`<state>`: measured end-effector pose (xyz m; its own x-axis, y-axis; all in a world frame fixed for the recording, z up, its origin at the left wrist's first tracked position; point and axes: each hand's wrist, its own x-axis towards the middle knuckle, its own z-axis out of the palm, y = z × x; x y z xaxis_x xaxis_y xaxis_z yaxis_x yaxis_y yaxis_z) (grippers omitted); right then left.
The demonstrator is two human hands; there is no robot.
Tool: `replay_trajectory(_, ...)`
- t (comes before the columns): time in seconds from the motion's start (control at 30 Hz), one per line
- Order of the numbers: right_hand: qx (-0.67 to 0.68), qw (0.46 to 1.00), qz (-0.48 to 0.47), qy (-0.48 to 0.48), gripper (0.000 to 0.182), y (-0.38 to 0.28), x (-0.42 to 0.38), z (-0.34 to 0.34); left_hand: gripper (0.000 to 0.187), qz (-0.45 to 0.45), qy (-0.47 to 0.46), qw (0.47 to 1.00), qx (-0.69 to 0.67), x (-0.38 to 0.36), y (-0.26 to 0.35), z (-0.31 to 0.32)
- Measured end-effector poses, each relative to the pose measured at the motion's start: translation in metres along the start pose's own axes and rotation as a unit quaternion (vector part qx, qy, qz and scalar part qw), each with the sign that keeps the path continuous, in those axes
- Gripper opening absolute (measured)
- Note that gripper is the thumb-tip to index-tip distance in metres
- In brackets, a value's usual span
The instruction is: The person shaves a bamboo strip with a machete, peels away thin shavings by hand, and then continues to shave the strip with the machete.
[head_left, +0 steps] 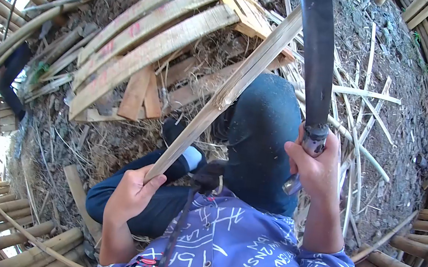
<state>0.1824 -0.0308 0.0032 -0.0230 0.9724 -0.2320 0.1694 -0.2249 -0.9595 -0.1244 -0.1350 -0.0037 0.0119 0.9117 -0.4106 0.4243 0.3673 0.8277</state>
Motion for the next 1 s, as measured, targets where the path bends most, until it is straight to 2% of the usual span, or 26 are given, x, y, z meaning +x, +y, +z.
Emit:
replay_trajectory(0.03, 0.048, 0.999, 0.011, -0.001, 0.015, -0.003, -0.003, 0.004, 0.03, 0.008, 0.002, 1.0, 0.011, -0.003, 0.001, -0.004)
replay_trajectory(0.07, 0.081, 0.997, -0.016, -0.009, 0.015, -0.003, -0.004, 0.004, 0.03, 0.0, 0.008, 1.0, 0.029, -0.004, 0.002, -0.006)
replay_trajectory(0.2, 0.133, 0.991, -0.026, -0.011, 0.012, -0.026, -0.013, 0.001, 0.027, 0.004, 0.034, 0.995, 0.094, -0.014, 0.013, -0.017)
replay_trajectory(0.37, 0.125, 0.989, -0.07, -0.036, 0.012, -0.038, 0.002, 0.004, 0.027, 0.025, 0.02, 0.994, 0.104, -0.012, 0.014, -0.029)
replay_trajectory(0.4, 0.138, 0.986, -0.081, -0.041, 0.012, -0.04, 0.006, 0.007, 0.028, -0.001, 0.014, 0.995, 0.096, -0.009, 0.019, -0.03)
replay_trajectory(0.57, 0.161, 0.976, -0.147, -0.028, 0.013, -0.032, 0.035, 0.014, 0.029, -0.015, 0.01, 0.993, 0.116, 0.003, 0.009, -0.042)
replay_trajectory(0.67, 0.184, 0.972, -0.143, 0.03, 0.015, -0.037, 0.046, 0.009, 0.036, -0.056, -0.026, 0.994, 0.088, 0.011, -0.018, -0.043)
replay_trajectory(0.73, 0.176, 0.976, -0.098, 0.078, 0.019, -0.031, 0.047, -0.003, 0.044, -0.083, -0.119, 0.985, -0.097, 0.02, -0.03, -0.037)
replay_trajectory(0.77, 0.177, 0.976, -0.089, 0.093, 0.019, -0.023, 0.047, -0.011, 0.044, -0.088, -0.135, 0.983, -0.091, 0.027, -0.027, -0.033)
replay_trajectory(0.83, 0.092, 0.972, -0.138, 0.166, 0.021, -0.006, 0.05, -0.025, 0.048, -0.14, -0.243, 0.957, -0.073, 0.04, -0.02, -0.027)
replay_trajectory(0.9, 0.079, 0.968, -0.122, 0.206, 0.02, 0.005, 0.051, -0.036, 0.047, -0.171, -0.268, 0.946, -0.061, 0.053, -0.021, -0.022)
replay_trajectory(0.97, -0.007, 0.963, -0.152, 0.221, 0.018, 0.024, 0.056, -0.048, 0.048, -0.148, -0.257, 0.955, -0.017, 0.064, -0.023, -0.018)
replay_trajectory(1.0, -0.008, 0.97, -0.117, 0.215, 0.018, 0.025, 0.057, -0.053, 0.048, -0.153, -0.267, 0.952, -0.008, 0.066, -0.025, -0.02)
